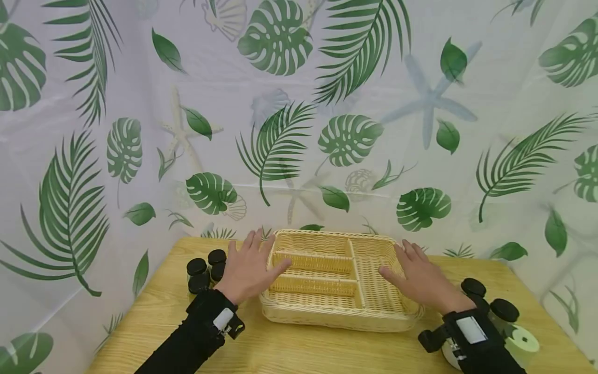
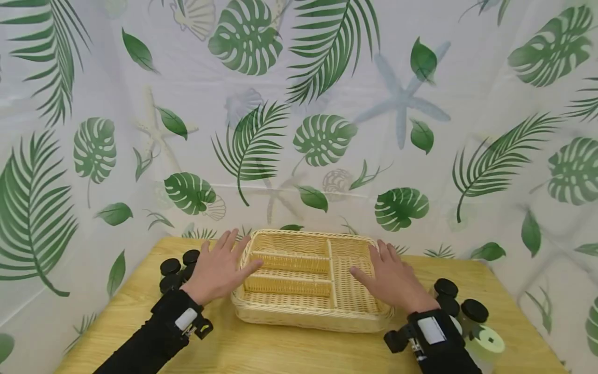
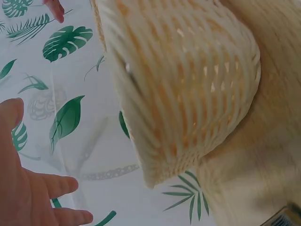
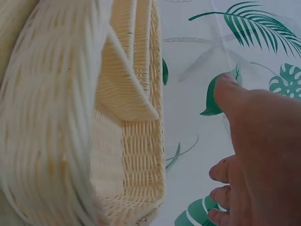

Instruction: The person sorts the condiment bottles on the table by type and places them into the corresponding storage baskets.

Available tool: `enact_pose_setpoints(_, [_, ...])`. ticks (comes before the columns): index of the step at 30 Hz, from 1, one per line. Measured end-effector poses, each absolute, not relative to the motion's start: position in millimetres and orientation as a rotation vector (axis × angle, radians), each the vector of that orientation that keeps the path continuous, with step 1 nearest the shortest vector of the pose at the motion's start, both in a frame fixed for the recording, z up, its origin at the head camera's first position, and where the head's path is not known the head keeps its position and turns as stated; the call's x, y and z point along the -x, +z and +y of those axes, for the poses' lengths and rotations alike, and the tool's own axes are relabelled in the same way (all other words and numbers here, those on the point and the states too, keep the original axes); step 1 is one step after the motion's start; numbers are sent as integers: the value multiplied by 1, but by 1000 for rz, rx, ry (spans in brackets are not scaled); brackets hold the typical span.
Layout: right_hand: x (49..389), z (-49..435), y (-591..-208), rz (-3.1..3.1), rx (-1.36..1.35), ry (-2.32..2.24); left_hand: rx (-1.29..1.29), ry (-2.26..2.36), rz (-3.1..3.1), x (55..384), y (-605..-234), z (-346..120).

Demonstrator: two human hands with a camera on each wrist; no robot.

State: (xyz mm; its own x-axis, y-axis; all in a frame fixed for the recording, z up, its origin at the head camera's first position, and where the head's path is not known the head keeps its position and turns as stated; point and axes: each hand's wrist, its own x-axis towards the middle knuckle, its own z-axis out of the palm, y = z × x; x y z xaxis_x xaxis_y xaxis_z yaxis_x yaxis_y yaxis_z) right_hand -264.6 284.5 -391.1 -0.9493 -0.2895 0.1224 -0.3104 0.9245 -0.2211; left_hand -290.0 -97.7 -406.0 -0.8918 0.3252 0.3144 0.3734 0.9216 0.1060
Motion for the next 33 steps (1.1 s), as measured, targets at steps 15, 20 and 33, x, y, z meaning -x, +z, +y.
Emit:
enact_pose_setpoints(15, [257,285,-431,-3142,-205,246,453,-469,-2896,285,-448,-77])
enact_pose_setpoints(20, [258,282,-440,-3096,-146,216,384,-591,-2935,286,-458,-77])
enact_pose_setpoints(33, [268,276,-454,-2929,-51,261,287,-818,-2966,290,-464,-78])
